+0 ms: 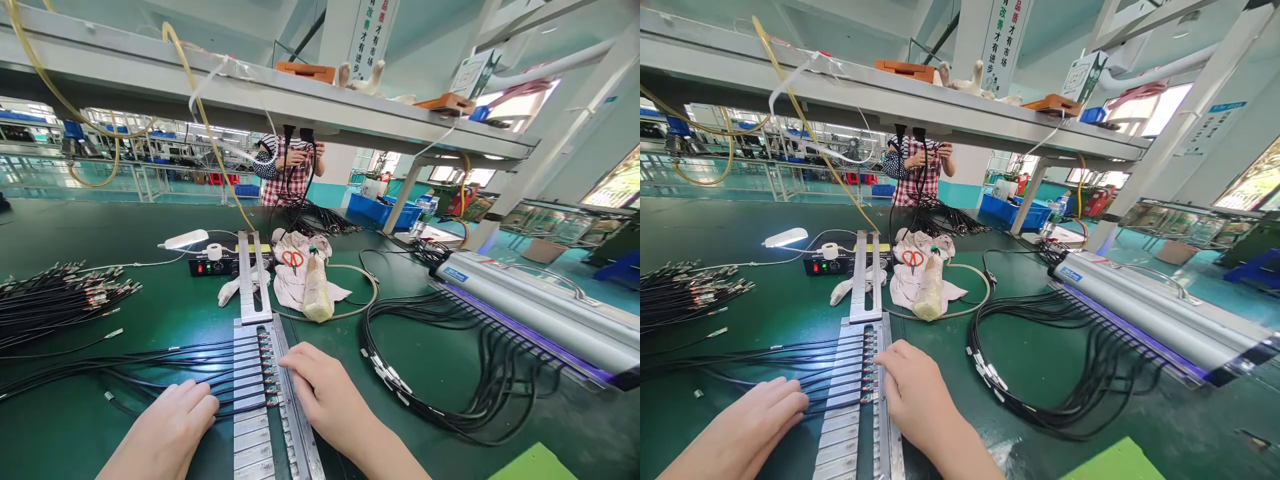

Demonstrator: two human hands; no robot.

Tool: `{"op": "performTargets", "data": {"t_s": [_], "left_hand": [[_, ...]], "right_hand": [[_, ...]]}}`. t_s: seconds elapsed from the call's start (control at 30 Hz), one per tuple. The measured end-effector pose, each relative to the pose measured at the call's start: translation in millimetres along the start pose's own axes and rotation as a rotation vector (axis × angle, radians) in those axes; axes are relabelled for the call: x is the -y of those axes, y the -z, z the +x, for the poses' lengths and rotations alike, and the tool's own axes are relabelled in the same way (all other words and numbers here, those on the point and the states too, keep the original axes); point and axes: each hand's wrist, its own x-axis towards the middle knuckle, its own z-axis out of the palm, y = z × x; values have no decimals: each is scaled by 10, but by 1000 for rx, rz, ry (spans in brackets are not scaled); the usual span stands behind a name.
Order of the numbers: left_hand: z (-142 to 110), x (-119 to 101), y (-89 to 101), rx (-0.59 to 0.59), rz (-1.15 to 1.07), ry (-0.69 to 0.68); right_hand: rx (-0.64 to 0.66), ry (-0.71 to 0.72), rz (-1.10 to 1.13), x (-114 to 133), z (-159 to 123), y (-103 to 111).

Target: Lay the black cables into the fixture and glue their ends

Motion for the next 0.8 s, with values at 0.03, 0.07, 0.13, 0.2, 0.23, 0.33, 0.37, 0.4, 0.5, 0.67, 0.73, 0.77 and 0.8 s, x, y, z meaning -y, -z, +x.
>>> {"op": "performTargets", "data": {"t_s": [0.03, 0.07, 0.13, 0.2, 0.23, 0.33, 0.37, 0.4, 0.5, 0.67, 0.73, 0.77, 0.8], "left_hand": [[-11, 4, -21, 15, -6, 6], [-20, 5, -41, 24, -9, 13], [-33, 0, -77, 27, -14, 22], [-37, -12, -97, 17, -13, 29], [-34, -19, -99, 9, -10, 31], [-6, -44, -85, -10, 9, 43], [6, -52, -80, -13, 16, 48], [15, -60, -78, -14, 20, 53], [24, -79, -90, -5, 15, 45], [30, -105, -85, 3, 4, 9], [50, -118, -61, 1, 10, 3], [58, -124, -52, 0, 16, 6], [64, -129, -45, 1, 22, 10]], "right_hand": [[2, 1, -5, 0, -2, -2], [7, 2, -8, 2, -3, -5], [15, 5, -15, 5, -7, -11], [22, 8, -24, 7, -8, -17], [26, 9, -29, 7, -8, -19], [40, 4, -51, 0, -5, -28], [47, 0, -59, -3, -3, -31], [56, -3, -67, -5, -2, -35], [95, -13, -89, 2, 0, -43], [225, 38, -119, 78, -3, -51], [284, 58, -137, 112, -8, -55], [307, 56, -146, 125, -11, -57], [325, 47, -154, 134, -14, -60]]}}
